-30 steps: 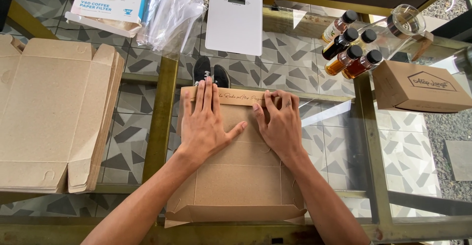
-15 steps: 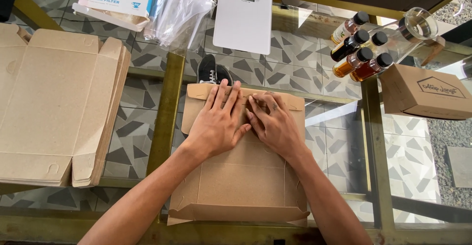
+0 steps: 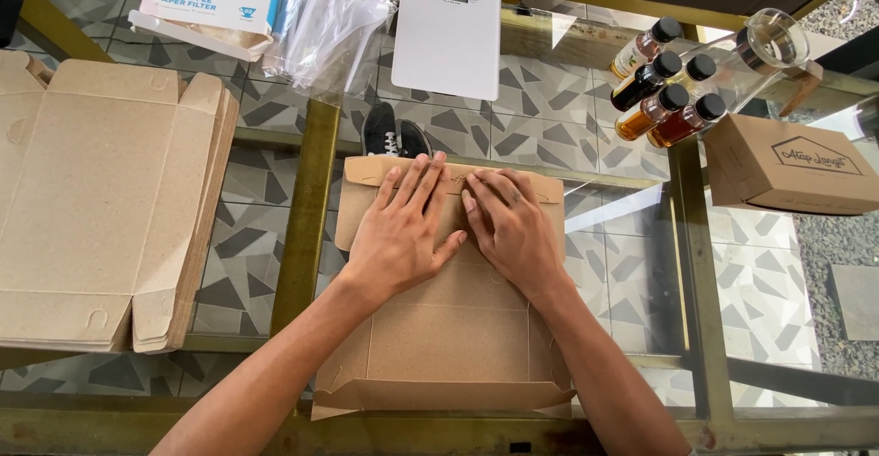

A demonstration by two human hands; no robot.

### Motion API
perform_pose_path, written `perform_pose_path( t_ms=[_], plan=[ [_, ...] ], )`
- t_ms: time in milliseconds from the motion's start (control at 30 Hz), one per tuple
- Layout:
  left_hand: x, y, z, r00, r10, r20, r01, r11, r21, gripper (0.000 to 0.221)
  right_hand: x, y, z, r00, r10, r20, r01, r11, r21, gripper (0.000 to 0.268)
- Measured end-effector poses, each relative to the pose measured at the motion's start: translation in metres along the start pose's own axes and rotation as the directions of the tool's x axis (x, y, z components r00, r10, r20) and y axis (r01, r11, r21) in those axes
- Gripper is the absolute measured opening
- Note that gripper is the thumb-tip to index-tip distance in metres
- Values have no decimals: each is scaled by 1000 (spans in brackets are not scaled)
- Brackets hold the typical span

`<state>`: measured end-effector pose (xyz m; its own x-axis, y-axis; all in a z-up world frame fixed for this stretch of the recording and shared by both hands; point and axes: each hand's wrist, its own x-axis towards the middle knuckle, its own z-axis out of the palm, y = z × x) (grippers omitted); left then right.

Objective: Assembling a cardboard box by folding pre-scored flaps and interlocking them on a glass table.

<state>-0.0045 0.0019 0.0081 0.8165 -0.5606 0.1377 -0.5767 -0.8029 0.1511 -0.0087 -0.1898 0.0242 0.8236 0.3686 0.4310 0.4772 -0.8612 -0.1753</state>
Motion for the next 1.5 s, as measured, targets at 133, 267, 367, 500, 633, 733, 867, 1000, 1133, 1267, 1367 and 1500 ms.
perform_pose_path(
  t_ms=[133,267,367,500,633,733,867,1000,1133,1267,1367,1500],
  plan=[
    [-1,2,-7,994,-111,5,111,994,-13,96,-2,1,1,993,104,-63,-105,994,-28,29],
    [-3,5,-13,985,-171,12,171,985,-20,102,-4,5,-3,984,164,-63,-167,984,-57,32],
    [-3,6,-19,960,-277,51,278,960,-19,114,-6,9,-2,971,205,-125,-219,969,-118,33],
    [-3,6,-25,936,-346,64,347,938,-7,123,-5,7,-4,954,270,-133,-286,949,-129,33],
    [0,2,-16,954,-289,80,288,957,26,124,-2,5,-9,966,246,-86,-251,966,-55,33],
    [-1,1,-14,977,-199,73,198,980,15,115,-3,7,-1,985,171,-33,-171,985,-5,32],
    [1,-2,-12,990,-111,92,111,994,4,106,-2,5,0,994,105,-25,-104,994,21,32],
    [4,-3,-7,996,1,92,-3,1000,20,94,-1,5,-2,998,1,60,-7,996,88,35],
    [3,-3,-4,988,152,17,-152,988,24,75,0,2,-5,990,-116,80,105,986,133,37],
    [2,-4,-1,986,163,-26,-161,986,42,71,1,2,-7,988,-117,97,103,985,138,38],
    [1,-2,2,991,128,-40,-127,991,34,74,-1,2,-3,992,-89,85,80,992,99,39],
    [-1,1,3,999,36,-23,-36,999,11,78,-2,4,1,1000,-9,21,8,999,43,33]
  ],
)
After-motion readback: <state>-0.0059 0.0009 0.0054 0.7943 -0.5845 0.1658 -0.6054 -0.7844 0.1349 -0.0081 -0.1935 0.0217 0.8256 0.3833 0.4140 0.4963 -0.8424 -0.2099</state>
